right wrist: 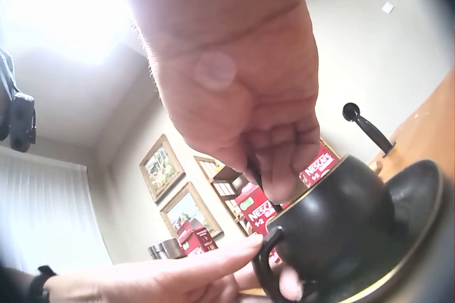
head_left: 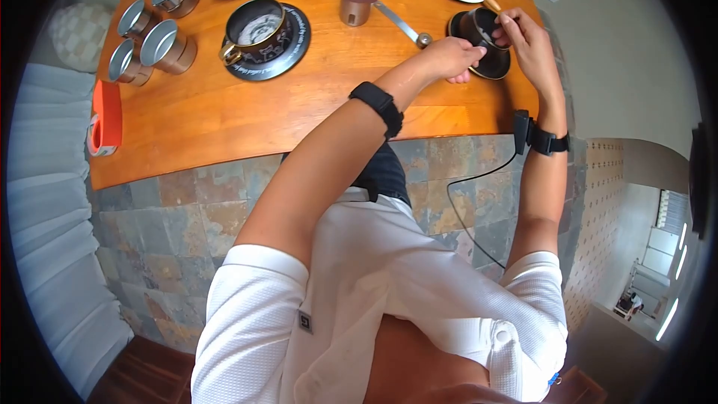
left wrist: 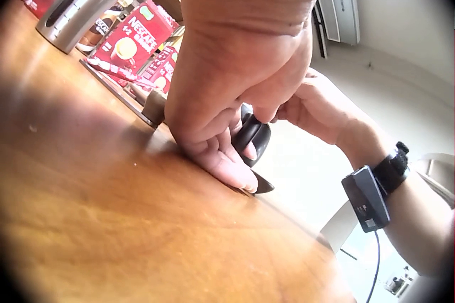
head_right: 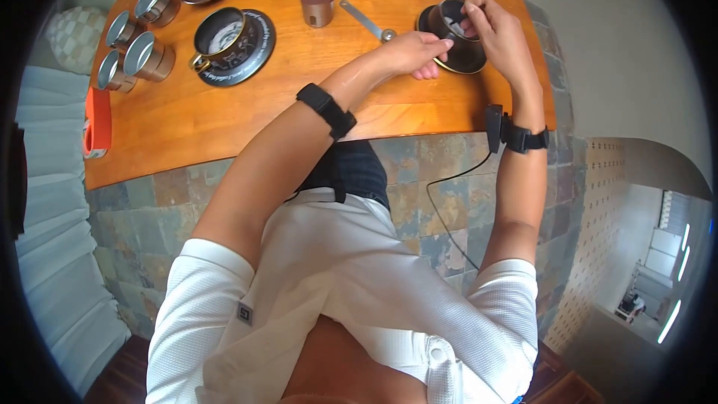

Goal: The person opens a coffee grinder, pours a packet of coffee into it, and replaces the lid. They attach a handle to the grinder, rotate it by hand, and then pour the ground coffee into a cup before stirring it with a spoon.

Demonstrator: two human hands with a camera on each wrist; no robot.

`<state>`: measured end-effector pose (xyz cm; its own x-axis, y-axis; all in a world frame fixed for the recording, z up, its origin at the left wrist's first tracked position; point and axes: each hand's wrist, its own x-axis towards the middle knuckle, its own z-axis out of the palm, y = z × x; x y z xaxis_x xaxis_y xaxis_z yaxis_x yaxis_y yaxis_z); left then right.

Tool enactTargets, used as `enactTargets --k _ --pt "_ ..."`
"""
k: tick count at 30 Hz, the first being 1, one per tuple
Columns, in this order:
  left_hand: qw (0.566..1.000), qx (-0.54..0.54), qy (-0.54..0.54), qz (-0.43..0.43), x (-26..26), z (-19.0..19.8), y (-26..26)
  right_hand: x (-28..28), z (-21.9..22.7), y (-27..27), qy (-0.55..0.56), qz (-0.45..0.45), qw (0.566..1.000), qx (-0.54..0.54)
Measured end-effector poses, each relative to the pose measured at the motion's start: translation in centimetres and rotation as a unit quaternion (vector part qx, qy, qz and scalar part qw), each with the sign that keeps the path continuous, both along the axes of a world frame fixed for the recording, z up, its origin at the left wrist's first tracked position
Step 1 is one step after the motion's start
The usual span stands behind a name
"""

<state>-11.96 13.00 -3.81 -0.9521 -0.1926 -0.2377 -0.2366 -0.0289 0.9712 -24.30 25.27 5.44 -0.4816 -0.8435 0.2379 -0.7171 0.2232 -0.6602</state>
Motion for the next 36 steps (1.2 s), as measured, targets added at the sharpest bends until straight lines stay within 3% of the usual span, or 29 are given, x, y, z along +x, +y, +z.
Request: enactTargets --k 4,8,15,17,20,24,26,33,36 --pt "1.000 0.005 0.008 -0.002 0.1 0.0 0.0 -1.4 -0.7 -1.2 0.104 -0.017 0.994 -0.022" --pt "1.000 0.002 0.004 -0.009 0.2 0.2 0.0 -2.7 -0.3 0.7 0.123 -0.040 0.991 0.017" --pt "1.000 -0.006 0.004 -0.017 0.3 0.2 -0.1 -1.5 -0.9 0.3 0.018 0.034 0.999 -0.032" --pt "1.000 -0.013 0.014 -0.010 0.4 0.4 -0.1 -0.9 0.2 -0.7 0.133 -0.032 0.991 -0.013" --pt "1.000 -0.023 0.010 -0.011 0.5 0.6 -0.1 -1.4 0.5 0.0 0.206 -0.068 0.976 0.000" --pt "1.000 -0.017 0.003 -0.006 0.6 0.8 -0.1 0.4 1.6 1.3 0.130 -0.064 0.989 0.001" --pt "1.000 -0.018 -0.004 -0.009 0.6 0.9 -0.1 1.3 1.7 1.1 0.010 -0.050 0.998 -0.024" --pt "1.000 -0.027 0.001 -0.005 0.6 0.6 0.0 -1.2 0.0 -1.0 0.134 -0.022 0.987 -0.092" --pt "1.000 -0.026 0.014 -0.010 0.4 0.4 -0.1 -0.8 0.9 0.4 0.150 -0.053 0.987 -0.035"
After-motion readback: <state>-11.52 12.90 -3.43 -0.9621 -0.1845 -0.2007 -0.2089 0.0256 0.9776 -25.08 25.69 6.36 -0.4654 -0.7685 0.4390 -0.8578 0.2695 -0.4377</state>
